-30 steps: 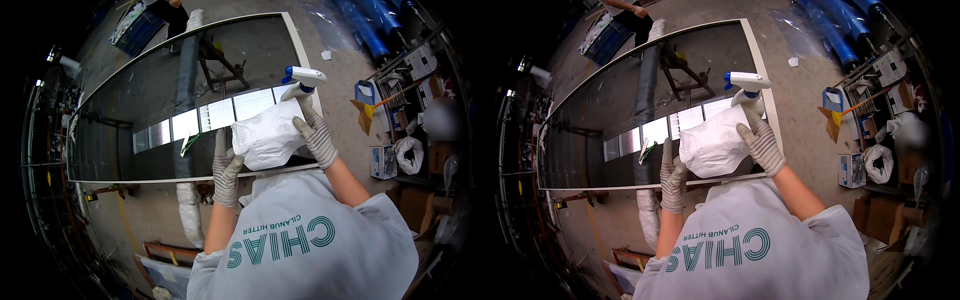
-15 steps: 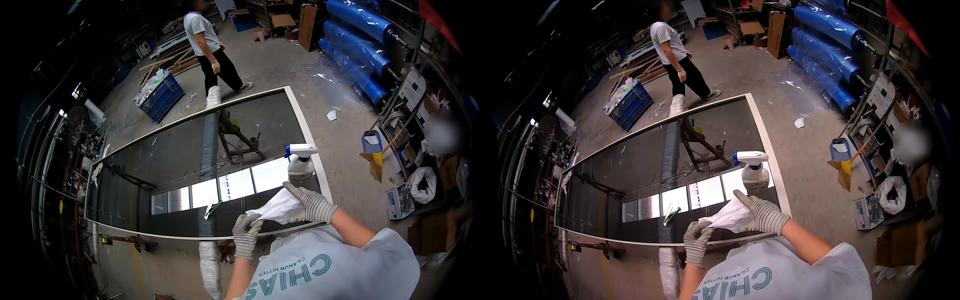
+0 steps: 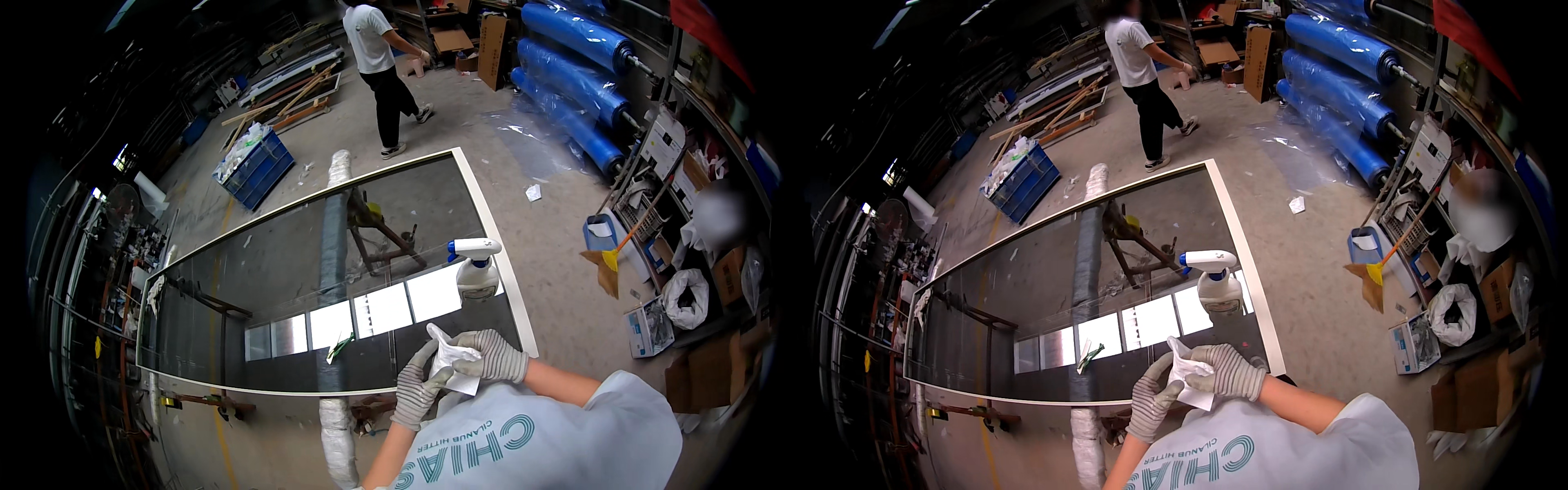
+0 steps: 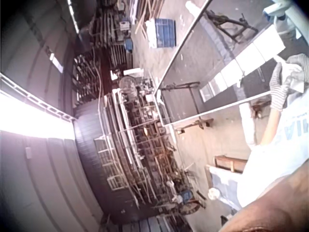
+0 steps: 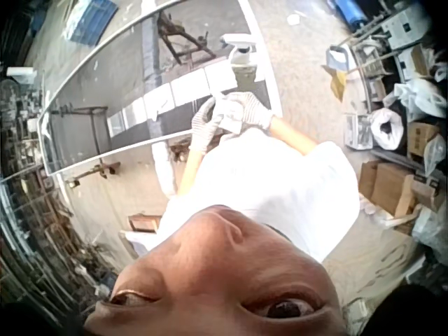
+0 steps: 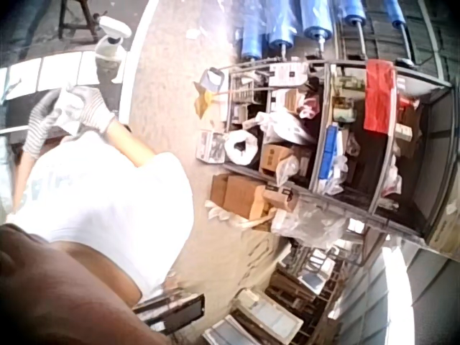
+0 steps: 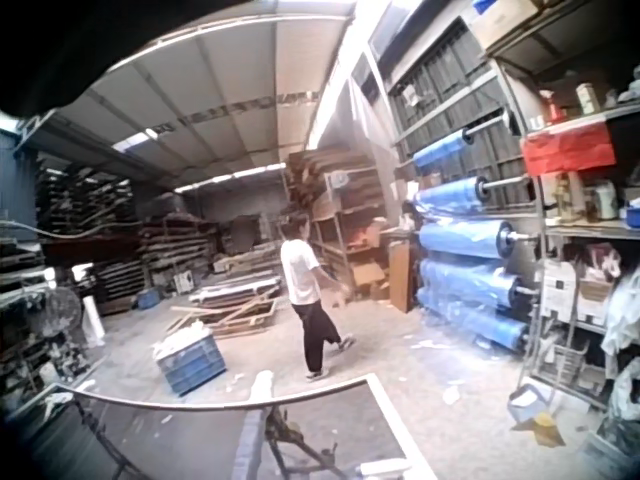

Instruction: The person cleans a large glass pane resting on a workbench in a workshop. They spray a cleaning solution onto the glass and wipe it with a white cloth, focusing on the surface and edges. The person also uses a small tool to scrape or remove residue from the frame of the glass.

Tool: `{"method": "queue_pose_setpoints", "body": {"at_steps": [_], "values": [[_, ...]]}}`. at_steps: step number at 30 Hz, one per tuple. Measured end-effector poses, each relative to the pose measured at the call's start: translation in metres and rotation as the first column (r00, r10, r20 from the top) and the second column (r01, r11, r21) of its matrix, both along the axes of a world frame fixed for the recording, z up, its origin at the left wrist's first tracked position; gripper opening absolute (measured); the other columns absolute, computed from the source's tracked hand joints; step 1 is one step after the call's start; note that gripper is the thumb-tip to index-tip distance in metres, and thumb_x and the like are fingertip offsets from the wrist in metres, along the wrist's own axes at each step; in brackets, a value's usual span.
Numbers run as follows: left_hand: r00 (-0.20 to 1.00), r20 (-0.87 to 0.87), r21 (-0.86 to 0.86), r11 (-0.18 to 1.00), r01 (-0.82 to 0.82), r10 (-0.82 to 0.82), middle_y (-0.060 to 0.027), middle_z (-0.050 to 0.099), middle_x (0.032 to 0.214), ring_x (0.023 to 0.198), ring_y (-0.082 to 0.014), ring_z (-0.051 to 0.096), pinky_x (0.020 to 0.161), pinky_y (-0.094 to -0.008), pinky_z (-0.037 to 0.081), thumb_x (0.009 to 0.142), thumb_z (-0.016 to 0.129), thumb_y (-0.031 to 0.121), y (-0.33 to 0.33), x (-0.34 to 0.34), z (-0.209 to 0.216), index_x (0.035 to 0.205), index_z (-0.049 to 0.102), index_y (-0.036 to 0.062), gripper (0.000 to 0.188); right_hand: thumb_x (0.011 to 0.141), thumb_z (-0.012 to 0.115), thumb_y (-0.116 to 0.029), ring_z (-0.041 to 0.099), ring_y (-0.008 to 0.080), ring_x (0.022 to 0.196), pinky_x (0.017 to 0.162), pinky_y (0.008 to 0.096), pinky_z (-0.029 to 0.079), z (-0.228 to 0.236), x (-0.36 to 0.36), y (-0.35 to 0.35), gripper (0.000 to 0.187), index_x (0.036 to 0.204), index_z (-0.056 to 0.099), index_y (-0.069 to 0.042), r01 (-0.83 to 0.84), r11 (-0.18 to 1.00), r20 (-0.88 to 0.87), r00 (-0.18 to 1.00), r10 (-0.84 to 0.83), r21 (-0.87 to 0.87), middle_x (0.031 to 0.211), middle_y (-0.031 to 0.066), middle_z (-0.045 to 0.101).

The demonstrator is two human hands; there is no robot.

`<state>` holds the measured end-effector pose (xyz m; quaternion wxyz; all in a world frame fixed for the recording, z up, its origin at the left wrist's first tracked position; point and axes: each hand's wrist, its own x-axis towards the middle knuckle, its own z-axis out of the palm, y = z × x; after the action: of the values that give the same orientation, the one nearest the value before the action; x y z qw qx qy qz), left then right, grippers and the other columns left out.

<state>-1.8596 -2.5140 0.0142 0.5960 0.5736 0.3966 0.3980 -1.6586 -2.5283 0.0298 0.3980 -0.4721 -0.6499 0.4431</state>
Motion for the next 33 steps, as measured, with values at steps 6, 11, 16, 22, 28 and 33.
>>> {"method": "queue_pose_setpoints", "body": {"at_steps": [6,11,16,22,28,33], "values": [[0.945,0.318,-0.449,0.89,0.074,0.082,-0.0071,0.068,0.099,0.088,-0.0116,0.062,0.078,-0.0258,0.051,0.086,0.069,0.017,-0.008,0.007,0.005,0.111,0.066,-0.001,0.031,0.081,0.07,-0.025,0.063,0.0173,0.092,0.083,0.0307,0.05,-0.018,-0.006,-0.007,0.04,0.112,0.062,-0.001,-0.173,0.957,-0.317,0.944,0.093,-0.234,0.1,0.0096,0.066],[0.941,0.176,-0.374,0.904,-0.207,0.289,-0.0055,0.068,0.088,0.077,-0.0102,0.061,0.069,-0.025,0.052,0.085,0.07,0.018,-0.013,0.007,0.003,0.098,0.069,0.0002,0.022,0.082,0.072,-0.024,0.059,0.0072,0.072,0.066,0.0225,0.05,-0.011,0.001,0.002,0.028,0.094,0.063,0.0,0.062,0.848,-0.122,0.981,-0.148,-0.526,0.077,0.0041,0.065],[0.857,0.196,-0.356,0.849,-0.391,0.477,-0.0018,0.065,0.082,0.069,-0.0076,0.057,0.062,-0.0236,0.049,0.089,0.066,0.03,0.009,0.006,-0.012,0.088,0.068,0.0028,0.027,0.079,0.076,-0.024,0.058,0.0097,0.075,0.069,0.023,0.05,-0.041,0.039,0.024,0.044,0.108,0.051,-0.001,0.499,0.797,-0.325,0.733,-0.598,-0.34,0.09,0.0058,0.06],[0.84,0.155,-0.513,0.769,-0.381,0.52,-0.0078,0.066,0.096,0.083,-0.0141,0.062,0.073,-0.0265,0.053,0.085,0.07,0.022,0.021,-0.019,-0.037,0.108,0.062,-0.0028,0.035,0.055,0.089,-0.04,0.05,0.0249,0.117,0.102,0.0393,0.04,-0.036,0.084,0.084,0.097,0.133,0.041,-0.005,0.457,0.885,-0.242,0.872,-0.426,0.09,0.126,0.0116,0.052],[0.9,0.254,-0.479,0.855,-0.201,0.354,-0.01,0.062,0.109,0.093,-0.0164,0.063,0.083,-0.0285,0.054,0.079,0.068,0.002,0.023,-0.023,-0.033,0.123,0.051,-0.0032,0.047,0.075,0.077,-0.008,0.061,0.0102,0.095,0.086,0.0234,0.051,-0.001,0.06,0.12,0.056,0.126,0.053,-0.006,0.14,0.988,-0.28,0.953,-0.118,0.06,0.107,0.0026,0.065],[0.897,0.202,-0.328,0.89,-0.317,0.393,-0.0097,0.062,0.109,0.095,-0.0175,0.063,0.086,-0.0296,0.053,0.076,0.063,-0.007,0.022,-0.024,-0.038,0.121,0.054,-0.0013,0.046,0.07,0.076,-0.018,0.067,0.0224,0.084,0.079,0.029,0.053,0.031,0.037,0.093,0.052,0.118,0.059,-0.008,-0.087,0.938,0.252,0.968,0.0,0.336,0.096,0.0089,0.069]]}}
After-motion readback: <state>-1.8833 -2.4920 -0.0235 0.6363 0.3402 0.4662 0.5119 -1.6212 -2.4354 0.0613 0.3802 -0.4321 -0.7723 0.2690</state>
